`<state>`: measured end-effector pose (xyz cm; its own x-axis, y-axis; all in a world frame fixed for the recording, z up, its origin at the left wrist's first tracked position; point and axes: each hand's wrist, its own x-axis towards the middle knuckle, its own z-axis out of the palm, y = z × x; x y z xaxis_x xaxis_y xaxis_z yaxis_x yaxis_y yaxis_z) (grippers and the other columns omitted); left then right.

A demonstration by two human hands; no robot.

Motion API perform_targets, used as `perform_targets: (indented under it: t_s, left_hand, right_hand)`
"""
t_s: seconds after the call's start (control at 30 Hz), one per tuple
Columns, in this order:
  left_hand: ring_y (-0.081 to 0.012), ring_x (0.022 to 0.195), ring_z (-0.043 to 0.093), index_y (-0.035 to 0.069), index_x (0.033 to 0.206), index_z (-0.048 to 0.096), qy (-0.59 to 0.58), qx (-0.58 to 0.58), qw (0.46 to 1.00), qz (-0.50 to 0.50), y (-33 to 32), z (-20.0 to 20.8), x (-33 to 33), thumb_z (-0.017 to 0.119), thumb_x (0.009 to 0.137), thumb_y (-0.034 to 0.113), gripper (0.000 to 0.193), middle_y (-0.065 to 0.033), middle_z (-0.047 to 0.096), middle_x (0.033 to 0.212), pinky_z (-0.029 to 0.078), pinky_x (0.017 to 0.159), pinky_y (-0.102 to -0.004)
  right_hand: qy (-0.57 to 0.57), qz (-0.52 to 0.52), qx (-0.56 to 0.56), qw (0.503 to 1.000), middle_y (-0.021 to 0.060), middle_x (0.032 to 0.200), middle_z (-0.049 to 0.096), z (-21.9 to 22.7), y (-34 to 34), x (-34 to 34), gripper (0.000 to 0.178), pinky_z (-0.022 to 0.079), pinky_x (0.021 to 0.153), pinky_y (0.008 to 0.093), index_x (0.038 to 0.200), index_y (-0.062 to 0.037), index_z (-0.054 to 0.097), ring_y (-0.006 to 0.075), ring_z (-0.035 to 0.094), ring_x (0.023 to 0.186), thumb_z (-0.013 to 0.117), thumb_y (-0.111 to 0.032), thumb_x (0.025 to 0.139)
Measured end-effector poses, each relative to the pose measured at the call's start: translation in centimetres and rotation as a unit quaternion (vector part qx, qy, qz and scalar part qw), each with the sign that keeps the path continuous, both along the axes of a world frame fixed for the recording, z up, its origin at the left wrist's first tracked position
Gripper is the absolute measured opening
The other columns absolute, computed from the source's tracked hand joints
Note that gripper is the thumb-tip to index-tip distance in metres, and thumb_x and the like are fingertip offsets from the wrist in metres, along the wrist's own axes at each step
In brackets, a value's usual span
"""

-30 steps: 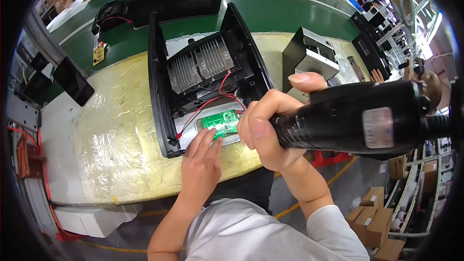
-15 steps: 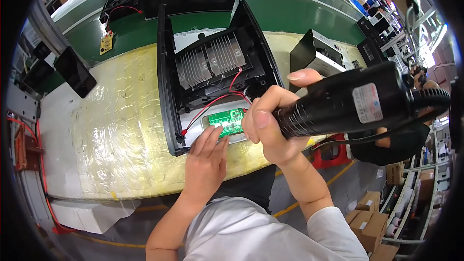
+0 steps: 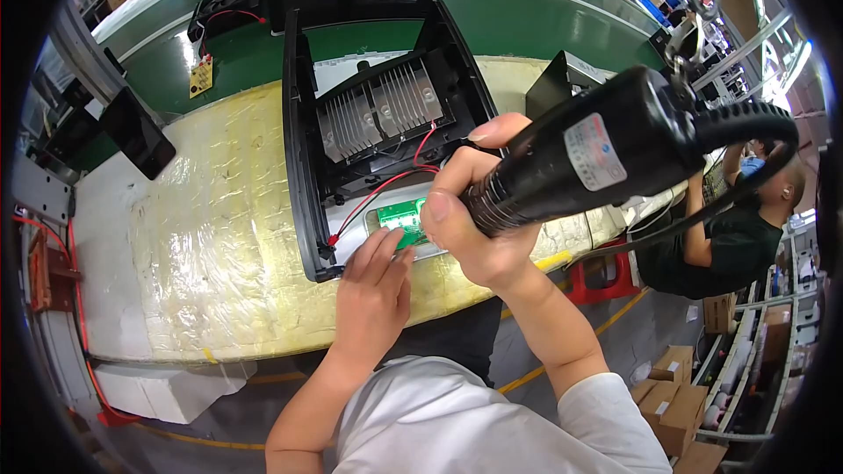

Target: Assembling electronic units by placing heatsink and fan components into housings and securing them with an electric screwdriver.

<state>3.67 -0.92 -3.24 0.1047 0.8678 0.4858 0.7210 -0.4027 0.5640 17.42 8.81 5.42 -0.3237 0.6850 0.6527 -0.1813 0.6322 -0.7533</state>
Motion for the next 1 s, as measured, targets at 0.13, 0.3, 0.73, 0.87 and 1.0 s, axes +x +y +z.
perform_targets:
  t_s: [0.13, 0.3, 0.73, 0.87, 1.0]
  left_hand:
    - [-0.0348, 0.120, 0.060, 0.000, 0.108, 0.070, 0.024, 0.007, 1.000, 0.012, -0.1, 0.5, -0.4, 0.067, 0.080, -0.004, 0.028, -0.0161, 0.065, 0.124, 0.050, 0.096, -0.0452]
    - [-0.0355, 0.119, 0.061, -0.001, 0.103, 0.071, 0.029, 0.006, 1.000, 0.007, 0.0, 1.7, 0.2, 0.068, 0.081, -0.001, 0.022, -0.0175, 0.065, 0.123, 0.051, 0.097, -0.0452]
    - [-0.0429, 0.140, 0.039, 0.003, 0.156, 0.025, 0.237, -0.092, 0.966, -0.036, 12.8, 14.1, -4.3, 0.087, 0.068, 0.031, 0.112, -0.0267, 0.033, 0.155, 0.035, 0.116, -0.0480]
    - [-0.0446, 0.140, 0.037, 0.005, 0.160, 0.014, 0.267, -0.146, 0.952, -0.047, 15.2, 12.6, -4.7, 0.088, 0.064, 0.040, 0.125, -0.0293, 0.033, 0.154, 0.036, 0.116, -0.0493]
    - [-0.0475, 0.132, 0.045, 0.005, 0.160, 0.014, 0.270, -0.126, 0.954, -0.041, 15.7, 13.5, -3.5, 0.089, 0.060, 0.043, 0.131, -0.0293, 0.039, 0.146, 0.041, 0.111, -0.0510]
  right_hand:
    - [0.032, 0.005, -0.008, 0.999, 0.0062, 0.067, 0.056, 0.5, 0.0, -0.7, 0.056, 0.044, 0.049, 0.0237, 0.129, -0.0014, 0.027, 0.0098, 0.052, 0.051, 0.064, 0.006, 0.088]
    - [0.080, 0.001, -0.058, 0.995, 0.0046, 0.067, 0.054, 1.8, -0.2, 0.0, 0.057, 0.044, 0.048, 0.0243, 0.133, -0.0043, 0.030, 0.0106, 0.052, 0.051, 0.064, 0.005, 0.089]
    - [0.230, -0.426, -0.076, 0.872, 0.0004, 0.079, 0.051, 3.7, 5.8, 20.0, 0.045, 0.041, 0.049, 0.0278, 0.137, -0.0090, 0.050, 0.0108, 0.049, 0.053, 0.067, -0.007, 0.095]
    - [0.012, -0.576, -0.019, 0.817, 0.0109, 0.114, 0.058, 0.7, 6.3, 20.7, 0.051, 0.049, 0.083, 0.0351, 0.140, -0.0065, 0.048, 0.0205, 0.060, 0.093, 0.069, -0.010, 0.093]
    - [0.012, -0.486, 0.059, 0.872, 0.0116, 0.144, 0.046, 0.3, 2.4, 14.1, 0.063, 0.038, 0.109, 0.0405, 0.148, -0.0023, 0.041, 0.0244, 0.047, 0.127, 0.063, -0.002, 0.089]
